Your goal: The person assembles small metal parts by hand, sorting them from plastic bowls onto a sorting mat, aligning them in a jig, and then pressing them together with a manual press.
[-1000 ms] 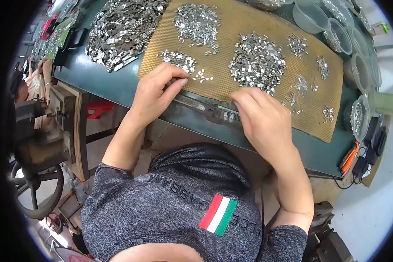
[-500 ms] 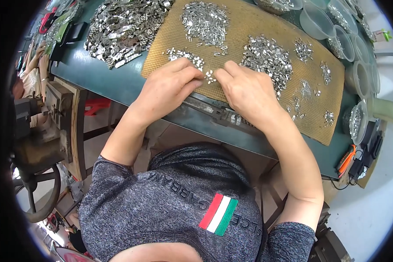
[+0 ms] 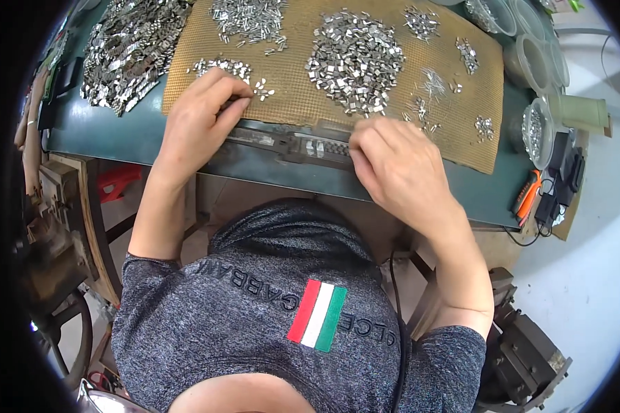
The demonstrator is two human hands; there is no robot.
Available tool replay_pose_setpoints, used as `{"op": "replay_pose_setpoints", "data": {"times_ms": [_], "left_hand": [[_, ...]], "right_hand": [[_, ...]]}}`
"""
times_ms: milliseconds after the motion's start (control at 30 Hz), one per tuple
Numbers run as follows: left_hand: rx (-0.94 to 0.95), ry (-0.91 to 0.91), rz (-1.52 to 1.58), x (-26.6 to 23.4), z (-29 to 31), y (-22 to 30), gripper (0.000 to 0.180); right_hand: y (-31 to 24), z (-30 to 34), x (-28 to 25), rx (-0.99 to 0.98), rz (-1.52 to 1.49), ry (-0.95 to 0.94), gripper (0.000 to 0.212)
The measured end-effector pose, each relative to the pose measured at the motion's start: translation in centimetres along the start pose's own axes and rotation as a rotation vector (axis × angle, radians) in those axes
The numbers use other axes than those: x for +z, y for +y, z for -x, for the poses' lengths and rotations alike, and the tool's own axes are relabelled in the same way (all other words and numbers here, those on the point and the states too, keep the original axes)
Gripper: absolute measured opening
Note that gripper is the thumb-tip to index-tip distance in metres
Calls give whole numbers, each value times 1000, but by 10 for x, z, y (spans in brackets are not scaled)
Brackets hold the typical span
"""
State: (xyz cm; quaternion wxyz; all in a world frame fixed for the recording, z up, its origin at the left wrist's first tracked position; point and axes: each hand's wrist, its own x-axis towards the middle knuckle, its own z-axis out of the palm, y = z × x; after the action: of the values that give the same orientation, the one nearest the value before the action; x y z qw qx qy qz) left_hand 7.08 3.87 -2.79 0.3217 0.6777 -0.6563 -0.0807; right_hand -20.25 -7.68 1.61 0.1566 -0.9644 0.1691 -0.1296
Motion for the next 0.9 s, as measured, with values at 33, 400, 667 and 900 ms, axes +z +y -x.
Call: {"op": "replay_pose_setpoints", "data": {"times_ms": [33, 400, 667, 900], "left_hand": [[2, -1, 1, -1, 0, -1, 9], [-77, 27, 191, -5, 7, -3, 14], [19, 115, -14, 3, 5, 4, 11], [11, 101, -41, 0, 6, 5, 10]], "right_hand": [[-2, 6, -1, 12, 13, -19, 16], [-11, 22, 8, -12, 141, 69, 19], [-13, -32, 11, 60, -113, 89, 13], [-12, -91, 48, 65, -41, -71, 12]]}}
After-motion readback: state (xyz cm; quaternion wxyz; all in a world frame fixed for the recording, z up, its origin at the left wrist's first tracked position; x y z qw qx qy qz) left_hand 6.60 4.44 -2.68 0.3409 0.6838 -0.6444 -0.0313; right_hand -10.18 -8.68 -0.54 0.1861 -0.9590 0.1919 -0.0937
